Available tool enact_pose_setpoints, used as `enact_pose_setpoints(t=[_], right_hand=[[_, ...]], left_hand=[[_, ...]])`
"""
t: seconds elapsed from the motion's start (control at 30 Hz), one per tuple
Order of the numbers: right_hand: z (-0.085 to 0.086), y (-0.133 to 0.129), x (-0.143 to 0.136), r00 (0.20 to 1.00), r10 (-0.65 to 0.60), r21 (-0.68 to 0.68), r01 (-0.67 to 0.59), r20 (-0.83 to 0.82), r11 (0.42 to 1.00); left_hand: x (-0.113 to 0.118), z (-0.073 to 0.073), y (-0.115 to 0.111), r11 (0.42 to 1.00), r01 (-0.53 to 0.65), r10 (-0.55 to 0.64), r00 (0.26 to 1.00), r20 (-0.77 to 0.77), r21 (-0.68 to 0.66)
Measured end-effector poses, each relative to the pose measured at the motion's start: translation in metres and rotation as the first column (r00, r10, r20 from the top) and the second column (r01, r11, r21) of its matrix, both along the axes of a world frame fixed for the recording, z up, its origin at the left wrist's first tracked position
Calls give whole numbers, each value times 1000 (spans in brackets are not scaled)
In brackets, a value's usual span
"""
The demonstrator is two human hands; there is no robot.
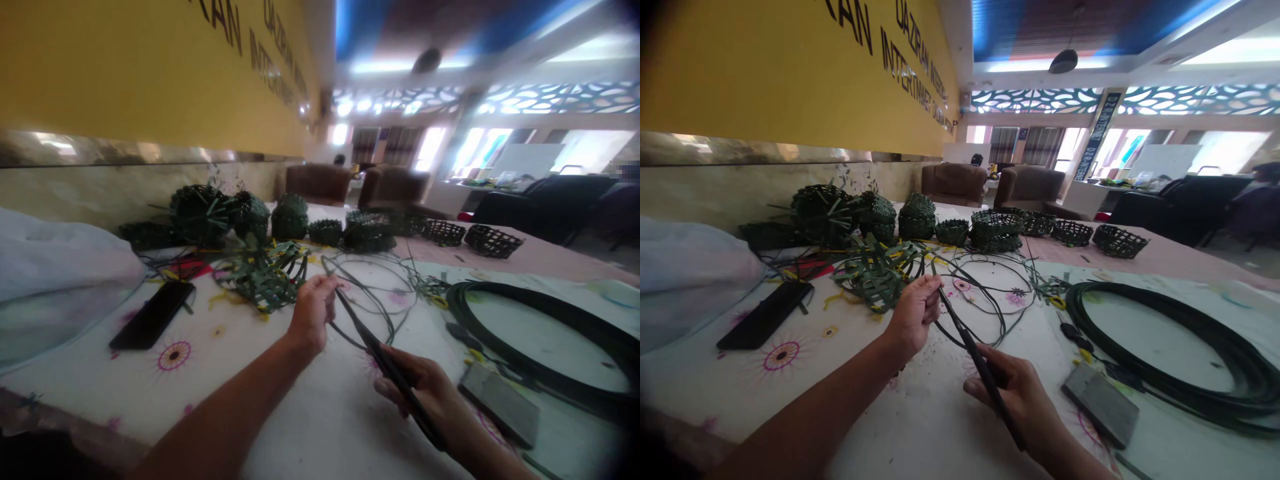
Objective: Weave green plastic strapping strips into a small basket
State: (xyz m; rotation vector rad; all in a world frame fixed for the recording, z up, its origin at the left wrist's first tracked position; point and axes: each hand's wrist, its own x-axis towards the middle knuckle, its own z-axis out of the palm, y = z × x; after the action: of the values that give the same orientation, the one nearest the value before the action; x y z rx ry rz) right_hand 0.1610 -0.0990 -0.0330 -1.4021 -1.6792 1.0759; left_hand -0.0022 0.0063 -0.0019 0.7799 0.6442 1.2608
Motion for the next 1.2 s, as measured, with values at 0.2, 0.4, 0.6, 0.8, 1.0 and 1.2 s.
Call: enact_pose_setpoints(t=[0.2,0.4,0.6,0.8,1.0,1.2], right_hand=[[-2,-3,1,1000,6,-13,-6,9,1000],[1,-3,-2,998,-8,-68,4,-62,998],[-2,-1,-4,994,13,-17,-15,-108,1000],[-1,-6,-4,999,34,12,-33,-22,999],[2,-12,-9,999,38,49,-40,34,998],[-6,-10,-6,1000,24,28,-24,10,999]], left_hand=[[-7,1,12,1000,23,-23,999,47,-5],[-7,4,9,999,-1,1,1000,9,49],[0,3,-1,998,12,-11,1000,-17,61],[-2,1,4,999,-15,14,999,29,47],[-10,2,16,997,-59,54,995,89,57],[-9,3,12,988,-136,128,987,102,68]])
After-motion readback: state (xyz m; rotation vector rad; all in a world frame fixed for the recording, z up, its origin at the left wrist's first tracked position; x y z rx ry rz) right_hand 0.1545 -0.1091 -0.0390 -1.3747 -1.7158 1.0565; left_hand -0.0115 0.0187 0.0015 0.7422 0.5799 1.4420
